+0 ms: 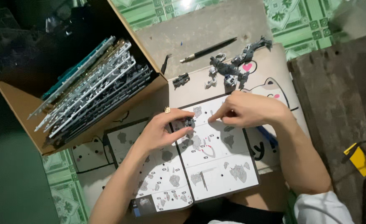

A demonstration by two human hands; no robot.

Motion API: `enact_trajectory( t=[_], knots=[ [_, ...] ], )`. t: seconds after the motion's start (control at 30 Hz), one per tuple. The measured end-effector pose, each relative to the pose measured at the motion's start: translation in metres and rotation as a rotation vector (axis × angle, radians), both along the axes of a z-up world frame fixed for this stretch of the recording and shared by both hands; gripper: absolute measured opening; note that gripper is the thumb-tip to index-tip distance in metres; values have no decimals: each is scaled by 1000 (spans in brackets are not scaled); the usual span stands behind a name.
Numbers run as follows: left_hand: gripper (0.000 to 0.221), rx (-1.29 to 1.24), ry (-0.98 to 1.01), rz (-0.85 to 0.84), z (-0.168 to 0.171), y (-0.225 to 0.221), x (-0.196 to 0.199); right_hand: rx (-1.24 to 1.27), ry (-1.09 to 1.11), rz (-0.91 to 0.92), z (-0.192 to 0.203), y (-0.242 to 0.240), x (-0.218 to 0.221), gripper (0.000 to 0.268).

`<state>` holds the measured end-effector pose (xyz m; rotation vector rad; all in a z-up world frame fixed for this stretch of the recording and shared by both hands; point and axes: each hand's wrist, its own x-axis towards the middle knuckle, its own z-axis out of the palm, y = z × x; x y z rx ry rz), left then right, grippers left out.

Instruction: The person assembles an action figure by hand following a printed instruction manual. The person snaps small plastic parts together, refers to the manual, and uses a pair of snips to remove a piece from a plastic sprue.

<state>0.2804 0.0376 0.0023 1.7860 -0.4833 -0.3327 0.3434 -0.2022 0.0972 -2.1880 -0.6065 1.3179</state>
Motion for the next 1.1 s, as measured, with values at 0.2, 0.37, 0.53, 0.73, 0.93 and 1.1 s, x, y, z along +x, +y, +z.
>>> enact_trajectory(
  t=[0.2,0.37,0.53,0.73,0.93,1.1],
  knots=[
    [33,-14,9,9,-1,0,-2,-166,-33,38,-8,1,-1,37],
    [33,-9,19,-3,-2,2,-2,-90,-127,-48,-5,2,0,44],
    [32,-15,26,-3,-1,1,-1,-66,-152,-23,-12,-2,-2,37],
    [33,-13,57,-31,2,0,2,-96,-209,-66,-21,-15,6,30],
    [32,7,23,-20,2,-2,1,-154,-118,-86,-5,-14,6,32],
    [36,20,-41,-62,10,-2,2,-80,-56,-99,4,-14,8,33]
  ],
)
